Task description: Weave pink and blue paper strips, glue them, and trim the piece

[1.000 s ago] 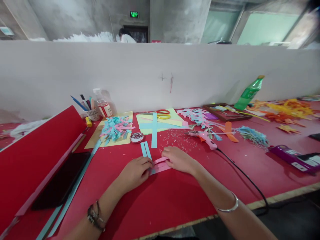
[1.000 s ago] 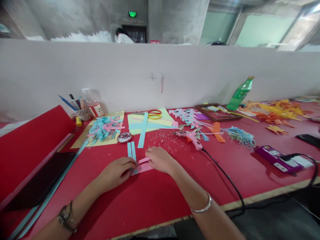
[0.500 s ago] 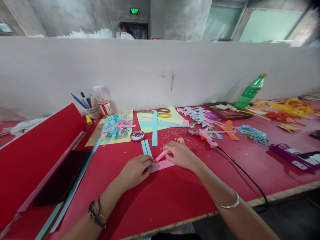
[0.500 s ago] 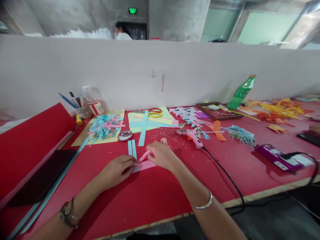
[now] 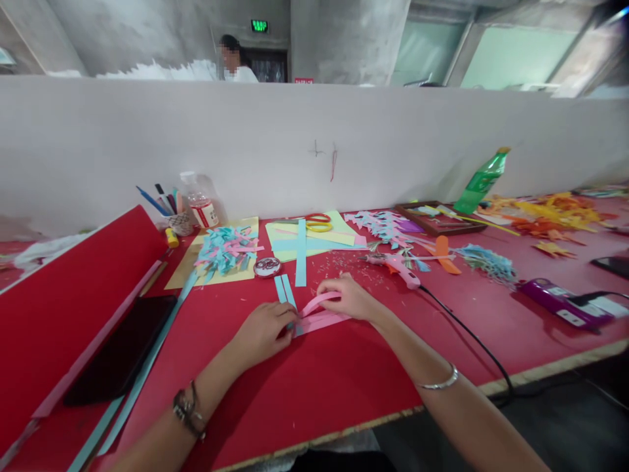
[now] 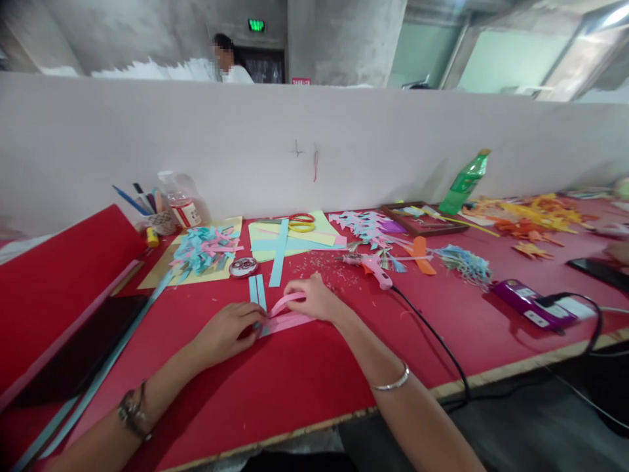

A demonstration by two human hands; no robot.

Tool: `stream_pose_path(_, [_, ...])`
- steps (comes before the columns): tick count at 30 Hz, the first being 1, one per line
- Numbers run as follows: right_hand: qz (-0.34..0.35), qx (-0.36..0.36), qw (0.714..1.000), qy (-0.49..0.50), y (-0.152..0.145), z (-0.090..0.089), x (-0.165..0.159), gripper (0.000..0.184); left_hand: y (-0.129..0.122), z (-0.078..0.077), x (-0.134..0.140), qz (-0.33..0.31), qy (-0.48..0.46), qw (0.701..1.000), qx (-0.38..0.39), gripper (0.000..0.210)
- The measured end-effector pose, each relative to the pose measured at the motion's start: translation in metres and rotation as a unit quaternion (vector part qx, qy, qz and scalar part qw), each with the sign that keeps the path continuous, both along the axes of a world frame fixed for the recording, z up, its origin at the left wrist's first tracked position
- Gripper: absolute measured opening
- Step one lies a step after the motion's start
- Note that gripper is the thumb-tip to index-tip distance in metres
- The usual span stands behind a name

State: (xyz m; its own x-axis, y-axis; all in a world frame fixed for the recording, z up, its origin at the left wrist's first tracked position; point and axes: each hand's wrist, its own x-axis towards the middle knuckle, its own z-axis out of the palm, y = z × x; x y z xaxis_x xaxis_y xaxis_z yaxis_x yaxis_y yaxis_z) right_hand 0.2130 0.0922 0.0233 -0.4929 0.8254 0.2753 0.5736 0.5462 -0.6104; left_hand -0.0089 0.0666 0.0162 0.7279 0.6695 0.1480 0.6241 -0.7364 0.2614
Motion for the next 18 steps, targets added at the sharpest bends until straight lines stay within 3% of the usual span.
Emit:
stream_pose_path(7, [0.028, -0.110, 0.985, 0.130, 0.004, -0.004, -0.002, 0.014, 0.009, 0.015, 0.006, -0.011, 0.020, 0.999, -0.028, 0.021])
stream_pose_path(13, [0.030, -0.082, 0.986, 0.144, 0.002, -0.001, -0.005, 0.010, 0.013, 0.010, 0.022, 0.118, 0.047, 0.991, 0.028, 0.023])
stream_pose_path(18, [0.023, -0.085, 0.983, 0.162, 0.005, -0.008, -0.005, 0.016, 0.009, 0.006, 0.026, 0.111, 0.041, 0.991, 0.059, 0.020])
